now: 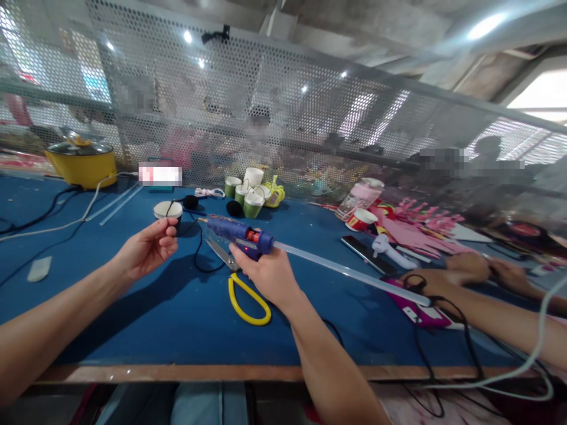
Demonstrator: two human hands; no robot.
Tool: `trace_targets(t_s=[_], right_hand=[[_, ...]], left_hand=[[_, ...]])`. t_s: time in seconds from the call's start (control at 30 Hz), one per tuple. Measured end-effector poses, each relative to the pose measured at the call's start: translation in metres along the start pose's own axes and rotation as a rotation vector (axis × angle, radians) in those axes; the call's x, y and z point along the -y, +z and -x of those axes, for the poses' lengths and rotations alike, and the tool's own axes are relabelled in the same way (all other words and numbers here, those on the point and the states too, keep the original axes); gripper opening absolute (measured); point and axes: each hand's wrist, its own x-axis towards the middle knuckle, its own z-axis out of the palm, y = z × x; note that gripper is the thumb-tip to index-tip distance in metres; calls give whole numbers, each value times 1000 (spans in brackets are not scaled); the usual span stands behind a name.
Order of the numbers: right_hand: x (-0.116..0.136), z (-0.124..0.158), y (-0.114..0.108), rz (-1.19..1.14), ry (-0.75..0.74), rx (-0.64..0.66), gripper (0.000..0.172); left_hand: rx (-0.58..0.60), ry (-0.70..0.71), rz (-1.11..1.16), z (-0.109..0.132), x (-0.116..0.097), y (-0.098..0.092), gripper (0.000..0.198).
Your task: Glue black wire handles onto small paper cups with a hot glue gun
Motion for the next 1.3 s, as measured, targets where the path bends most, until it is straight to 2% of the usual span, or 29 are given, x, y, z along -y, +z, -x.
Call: trace_targets(t_s=[0.53,0.77,0.93,1.13,1.3], right_hand=[[-2,-2,0,-71,47,79,30],[2,-2,-4,-87,49,153,29],[3,-1,-7,-185,22,237,31],[3,-4,-7,-223,99,203,29],[3,-7,-7,-330,155,305,25]], left_hand=[[13,-1,-22,1,0,1,17],[-5,37,-13,0,-4,0,12],[-15,48,-33,0,-4,1,8],[32,47,-85,1,-2,2,9],[32,78,-82,1,-5,2,9]])
